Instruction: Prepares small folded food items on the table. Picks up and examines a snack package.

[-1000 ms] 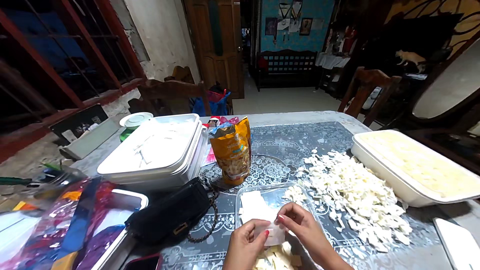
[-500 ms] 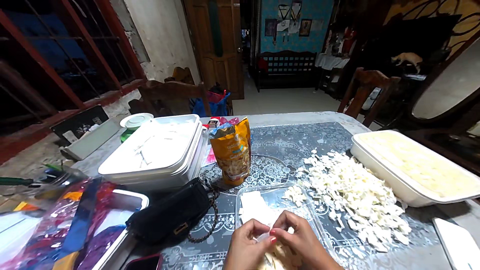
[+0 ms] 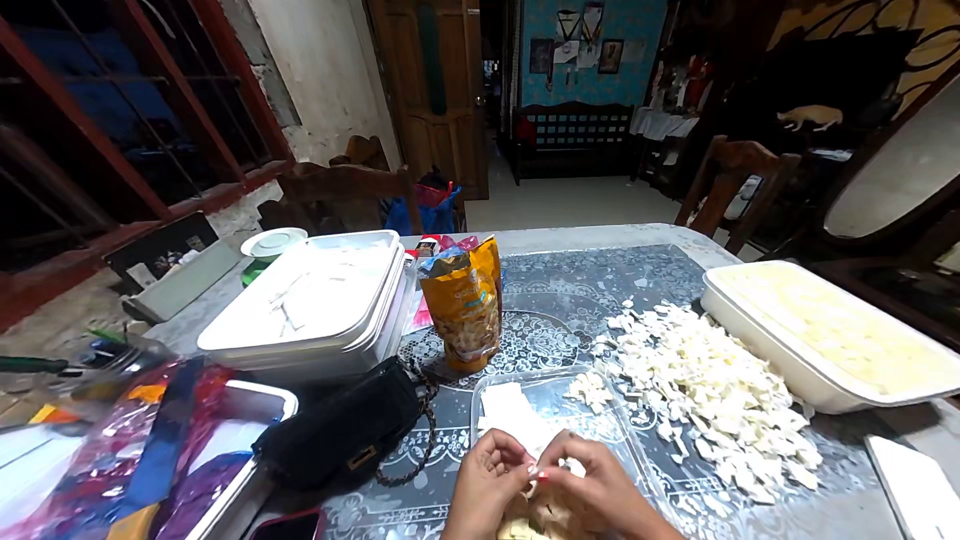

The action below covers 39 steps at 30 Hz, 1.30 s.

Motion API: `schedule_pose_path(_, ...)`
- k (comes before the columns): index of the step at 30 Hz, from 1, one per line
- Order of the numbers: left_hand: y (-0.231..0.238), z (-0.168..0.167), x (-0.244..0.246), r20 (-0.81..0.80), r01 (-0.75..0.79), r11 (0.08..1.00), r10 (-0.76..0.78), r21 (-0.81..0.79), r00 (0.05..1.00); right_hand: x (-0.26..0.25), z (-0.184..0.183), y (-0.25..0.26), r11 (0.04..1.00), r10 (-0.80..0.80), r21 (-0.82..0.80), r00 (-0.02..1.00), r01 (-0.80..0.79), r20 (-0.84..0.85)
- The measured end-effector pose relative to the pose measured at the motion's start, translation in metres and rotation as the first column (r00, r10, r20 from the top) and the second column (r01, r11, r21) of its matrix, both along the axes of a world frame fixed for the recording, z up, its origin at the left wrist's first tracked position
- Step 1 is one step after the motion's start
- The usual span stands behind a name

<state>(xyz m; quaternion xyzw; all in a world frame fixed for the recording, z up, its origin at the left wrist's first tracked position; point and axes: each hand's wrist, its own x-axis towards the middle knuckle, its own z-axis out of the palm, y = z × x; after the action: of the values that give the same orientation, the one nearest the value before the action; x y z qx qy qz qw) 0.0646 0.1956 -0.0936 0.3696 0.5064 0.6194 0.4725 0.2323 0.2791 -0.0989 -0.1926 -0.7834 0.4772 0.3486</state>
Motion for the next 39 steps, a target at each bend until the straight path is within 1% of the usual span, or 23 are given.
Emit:
schedule_pose_path(2, -0.003, 0.003, -0.001, -0.037, 0.084, 0.996, -0.083, 0.027, 0.996, 0.001, 0.002, 0.005, 0.993, -0.096, -0.069, 0.995, 0.095, -0.013)
schedule_pose_path(4, -0.003, 0.003, -0.004, -0.060, 0.091, 0.994, -0.087, 0.067, 0.994, 0.003, 0.005, 0.007, 0.991, -0.132, 0.004, 0.986, 0.133, 0.100)
schedule_pose_path(6, -0.001, 0.004, -0.006, -0.056, 0.036, 0.998, -0.032, 0.058, 0.998, 0.003, 0.004, 0.004, 0.980, -0.112, 0.182, 0.980, 0.082, 0.164)
schedule_pose_path(7, 0.000, 0.004, -0.007, -0.073, 0.008, 0.999, -0.005, 0.041, 0.997, 0.001, 0.001, 0.002, 0.946, -0.103, 0.320, 0.982, 0.048, 0.158)
schedule_pose_path(8, 0.001, 0.004, -0.008, -0.129, -0.009, 1.000, 0.012, 0.024, 0.992, -0.001, -0.004, 0.001, 0.874, -0.112, 0.484, 0.985, 0.035, 0.131)
schedule_pose_path(9, 0.001, 0.003, -0.009, -0.249, -0.012, 1.000, 0.015, 0.014, 0.968, -0.004, -0.009, 0.001, 0.754, -0.150, 0.654, 0.985, 0.058, 0.086)
schedule_pose_path(10, 0.000, 0.001, -0.009, -0.421, -0.002, 1.000, 0.007, 0.012, 0.907, -0.007, -0.013, 0.002, 0.617, -0.204, 0.780, 0.979, 0.104, 0.030)
schedule_pose_path(12, -0.001, -0.006, -0.010, -0.747, 0.074, 0.996, -0.012, 0.050, 0.664, -0.005, -0.011, 0.005, 0.414, -0.352, 0.882, 0.933, 0.226, -0.074)
schedule_pose_path(14, -0.001, -0.013, -0.011, -0.897, 0.154, 0.988, -0.072, -0.005, 0.436, 0.005, -0.002, 0.017, 0.296, -0.555, 0.888, 0.820, 0.352, -0.140)
schedule_pose_path(16, 0.000, -0.016, -0.009, -0.942, 0.170, 0.983, -0.117, -0.065, 0.316, 0.018, 0.011, 0.037, 0.204, -0.723, 0.886, 0.675, 0.416, -0.150)
schedule_pose_path(18, -0.001, -0.022, -0.006, -0.966, 0.159, 0.987, -0.050, -0.009, 0.253, 0.031, 0.019, 0.054, 0.237, -0.809, 0.871, 0.584, 0.430, -0.069)
schedule_pose_path(19, -0.001, -0.025, -0.004, -0.974, 0.152, 0.987, 0.010, 0.045, 0.227, 0.035, 0.020, 0.058, 0.304, -0.813, 0.850, 0.582, 0.429, -0.003)
schedule_pose_path(20, 0.000, -0.028, -0.003, -0.977, 0.149, 0.984, 0.062, 0.093, 0.202, 0.037, 0.021, 0.058, 0.411, -0.789, 0.811, 0.609, 0.417, 0.087)
schedule_pose_path(21, 0.000, -0.031, -0.002, -0.978, 0.149, 0.980, 0.102, 0.130, 0.183, 0.036, 0.021, 0.054, 0.548, -0.731, 0.746, 0.651, 0.378, 0.206)
schedule_pose_path(23, 0.002, -0.035, -0.002, -0.975, 0.149, 0.973, 0.153, 0.178, 0.163, 0.030, 0.026, 0.045, 0.812, -0.523, 0.534, 0.697, 0.234, 0.490)
schedule_pose_path(24, 0.002, -0.036, -0.002, -0.972, 0.147, 0.970, 0.169, 0.193, 0.160, 0.026, 0.028, 0.041, 0.886, -0.417, 0.435, 0.685, 0.159, 0.598)
schedule_pose_path(25, 0.003, -0.037, -0.002, -0.970, 0.144, 0.968, 0.183, 0.207, 0.162, 0.021, 0.027, 0.037, 0.923, -0.341, 0.370, 0.662, 0.103, 0.668)
schedule_pose_path(27, 0.003, -0.038, -0.003, -0.963, 0.140, 0.967, 0.184, 0.213, 0.197, 0.015, 0.022, 0.031, 0.938, -0.301, 0.342, 0.624, 0.057, 0.721)
schedule_pose_path(29, 0.000, -0.031, -0.003, -0.953, 0.133, 0.978, 0.118, 0.161, 0.280, 0.011, 0.022, 0.028, 0.949, -0.281, 0.309, 0.614, 0.063, 0.738)
schedule_pose_path(32, -0.003, -0.018, -0.006, -0.904, 0.126, 0.992, -0.031, 0.025, 0.427, 0.012, 0.024, 0.031, 0.986, -0.165, 0.118, 0.653, 0.115, 0.739)
schedule_pose_path(35, -0.002, -0.007, -0.015, -0.789, 0.088, 0.987, -0.159, -0.133, 0.593, 0.017, 0.020, 0.037, 0.987, -0.072, -0.065, 0.775, 0.144, 0.628)
schedule_pose_path(37, 0.001, 0.000, -0.017, -0.682, 0.044, 0.986, -0.143, -0.160, 0.718, 0.019, 0.018, 0.037, 0.979, -0.056, -0.143, 0.863, 0.147, 0.503)
schedule_pose_path(39, 0.002, 0.000, -0.016, -0.570, 0.018, 0.991, -0.093, -0.136, 0.816, 0.016, 0.019, 0.033, 0.955, -0.042, -0.252, 0.915, 0.154, 0.401)
